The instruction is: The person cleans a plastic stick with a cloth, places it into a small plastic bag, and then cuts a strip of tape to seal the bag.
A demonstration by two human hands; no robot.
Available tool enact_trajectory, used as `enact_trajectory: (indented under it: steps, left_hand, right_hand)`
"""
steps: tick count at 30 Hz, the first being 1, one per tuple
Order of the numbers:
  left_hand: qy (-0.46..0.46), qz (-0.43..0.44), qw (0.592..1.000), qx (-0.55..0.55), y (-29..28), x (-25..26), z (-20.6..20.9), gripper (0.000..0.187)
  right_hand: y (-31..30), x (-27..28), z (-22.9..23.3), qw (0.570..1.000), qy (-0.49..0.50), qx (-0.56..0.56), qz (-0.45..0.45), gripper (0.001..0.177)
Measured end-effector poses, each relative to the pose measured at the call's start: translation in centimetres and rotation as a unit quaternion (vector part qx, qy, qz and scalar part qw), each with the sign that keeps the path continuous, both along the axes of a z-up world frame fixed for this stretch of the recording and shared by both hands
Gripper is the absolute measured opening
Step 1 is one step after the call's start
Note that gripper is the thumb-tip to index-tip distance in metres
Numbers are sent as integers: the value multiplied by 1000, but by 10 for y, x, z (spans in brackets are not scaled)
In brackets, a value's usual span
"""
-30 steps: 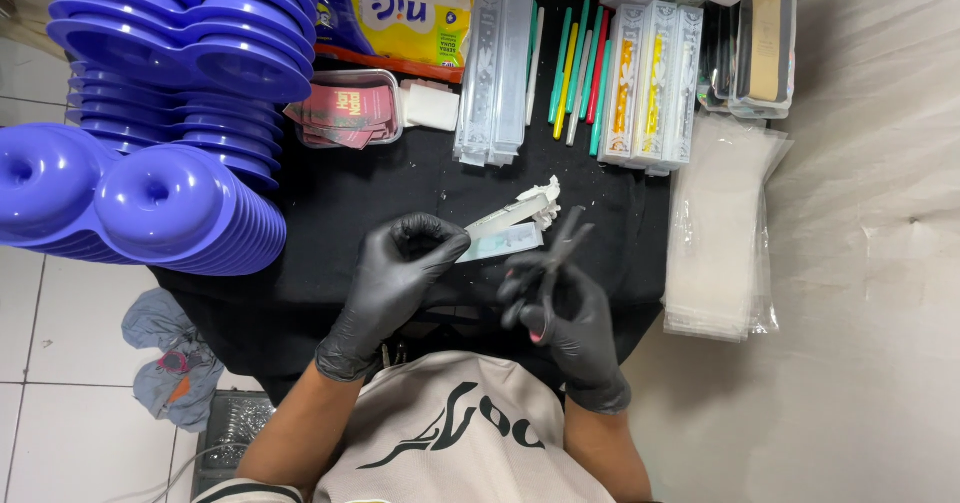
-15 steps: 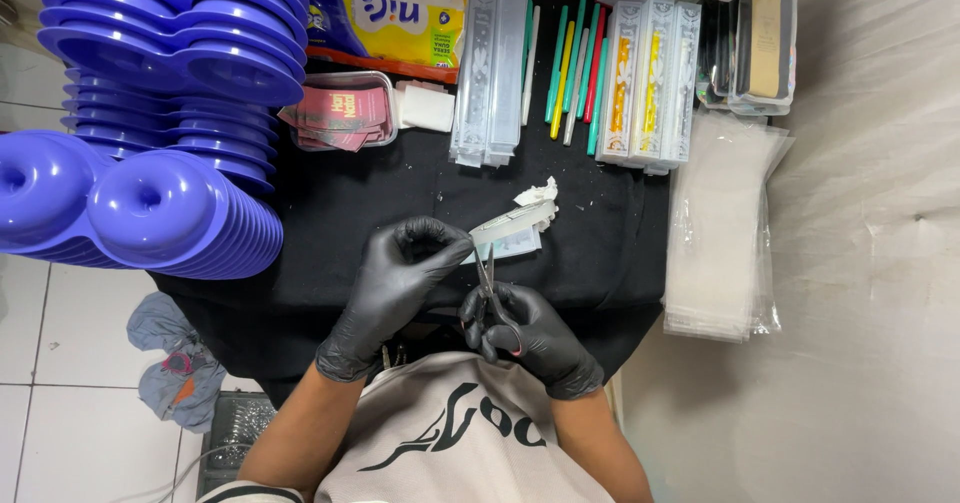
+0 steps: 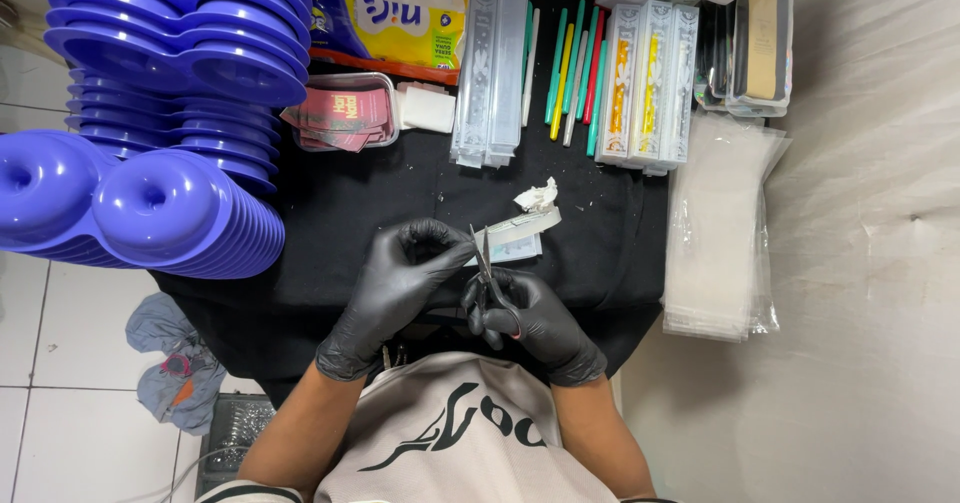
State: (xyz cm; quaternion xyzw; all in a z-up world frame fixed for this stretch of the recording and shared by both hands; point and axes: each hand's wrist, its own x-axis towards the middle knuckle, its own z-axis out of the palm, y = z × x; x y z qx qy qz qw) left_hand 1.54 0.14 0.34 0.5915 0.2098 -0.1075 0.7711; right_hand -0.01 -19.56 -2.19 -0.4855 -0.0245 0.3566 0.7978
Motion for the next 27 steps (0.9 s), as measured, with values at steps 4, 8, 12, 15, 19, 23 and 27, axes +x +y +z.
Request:
enact_trajectory:
  steps: [4,8,12,15,19,23,27]
  left_hand:
    - [10,-3,1000,-12,2,1,-3,23]
    - [14,4,999,-32,1,3,-10,23]
    - [32,9,998,-58,2,4,-10,27]
    - [22,2,999,-38,2,2,-11,26]
    - [22,5,999,-41,2,2,-13,26]
    - [13,3,999,-29,1,2,-13,26]
    - [18,5,999,-30,1,2,-12,27]
  right_hand:
    - [2,3,-1,1000,-3,4,-1,30]
    - [4,2,3,1000,-1,-2,-6,28]
    - [6,3,8,1000,-10,-8,-6,25]
    - [7,2,7,1000,-5,-7,-12,23]
    - [7,1,8,1000,3,-10,-15,22]
    - [8,1,7,1000,4,-12,-22,22]
    - [7,-2,3,1000,8,-6,-26,22]
